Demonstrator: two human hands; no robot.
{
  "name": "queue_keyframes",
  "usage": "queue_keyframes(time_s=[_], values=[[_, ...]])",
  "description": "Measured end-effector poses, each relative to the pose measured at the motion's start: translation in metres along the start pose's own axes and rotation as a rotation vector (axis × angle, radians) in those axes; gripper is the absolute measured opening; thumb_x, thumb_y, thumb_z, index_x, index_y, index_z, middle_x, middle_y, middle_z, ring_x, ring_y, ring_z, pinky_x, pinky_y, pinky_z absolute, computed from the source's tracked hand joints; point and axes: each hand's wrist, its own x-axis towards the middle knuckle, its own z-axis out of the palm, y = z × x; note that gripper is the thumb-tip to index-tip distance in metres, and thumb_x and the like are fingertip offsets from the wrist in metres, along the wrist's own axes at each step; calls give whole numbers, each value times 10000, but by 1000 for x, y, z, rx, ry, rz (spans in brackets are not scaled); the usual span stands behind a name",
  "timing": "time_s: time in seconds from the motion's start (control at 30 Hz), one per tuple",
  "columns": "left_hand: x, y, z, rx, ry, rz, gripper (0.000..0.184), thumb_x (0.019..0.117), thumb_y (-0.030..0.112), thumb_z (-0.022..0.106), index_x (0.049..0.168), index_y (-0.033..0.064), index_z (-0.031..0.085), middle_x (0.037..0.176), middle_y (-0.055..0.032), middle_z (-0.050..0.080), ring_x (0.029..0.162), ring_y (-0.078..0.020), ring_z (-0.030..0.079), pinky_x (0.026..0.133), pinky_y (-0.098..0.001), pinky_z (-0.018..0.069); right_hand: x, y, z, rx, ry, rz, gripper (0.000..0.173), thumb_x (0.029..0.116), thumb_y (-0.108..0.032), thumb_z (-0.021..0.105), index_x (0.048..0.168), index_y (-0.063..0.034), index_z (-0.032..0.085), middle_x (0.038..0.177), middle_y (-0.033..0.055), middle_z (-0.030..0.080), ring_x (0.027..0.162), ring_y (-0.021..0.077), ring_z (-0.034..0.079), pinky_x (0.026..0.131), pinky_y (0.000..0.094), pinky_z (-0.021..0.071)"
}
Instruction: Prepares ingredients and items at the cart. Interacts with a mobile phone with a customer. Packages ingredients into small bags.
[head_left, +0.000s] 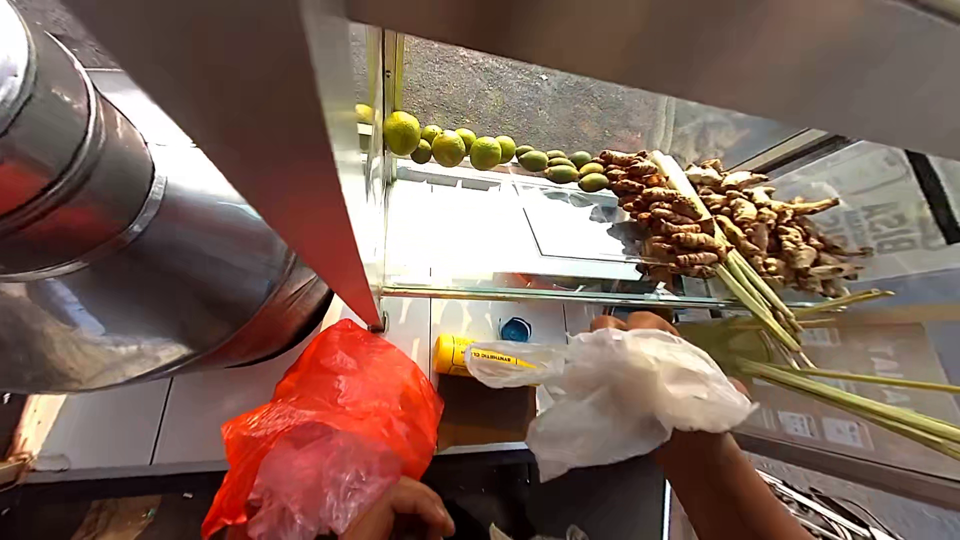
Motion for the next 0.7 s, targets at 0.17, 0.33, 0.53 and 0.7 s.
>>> queue_keyframes(time_s=[0.17,0.33,0.53,0.7], values=[[16,-3,16,113,82,-151,401,1004,226,644,1336,64,488,1169,5,649,875,-41,657,795,-236,578,-44,64,-1,457,261,66,536,777,-522,808,1169,-163,742,1143,56,747,1095,172,703,944,368,585],[35,-16,38,68,123,-52,695,936,174,736,1487,-22,361,1425,-29,543,1084,-53,657,925,-265,594,-52,67,41,518,171,273,283,943,-322,677,1163,-165,763,1100,15,769,1047,97,719,943,298,586],[55,-38,56,191,382,79,294,936,-22,569,1220,-36,495,1088,2,639,989,-22,651,877,-214,578,-49,93,52,-340,147,65,142,997,-113,587,1126,-77,633,1212,9,623,1148,82,602,969,277,540],[54,-42,43,56,349,-17,448,953,3,503,1398,-53,483,1291,-88,569,1085,-91,632,915,-259,567,-46,98,37,-633,-105,-41,377,996,-246,654,1291,-22,586,1346,123,589,1298,138,551,1088,311,492]])
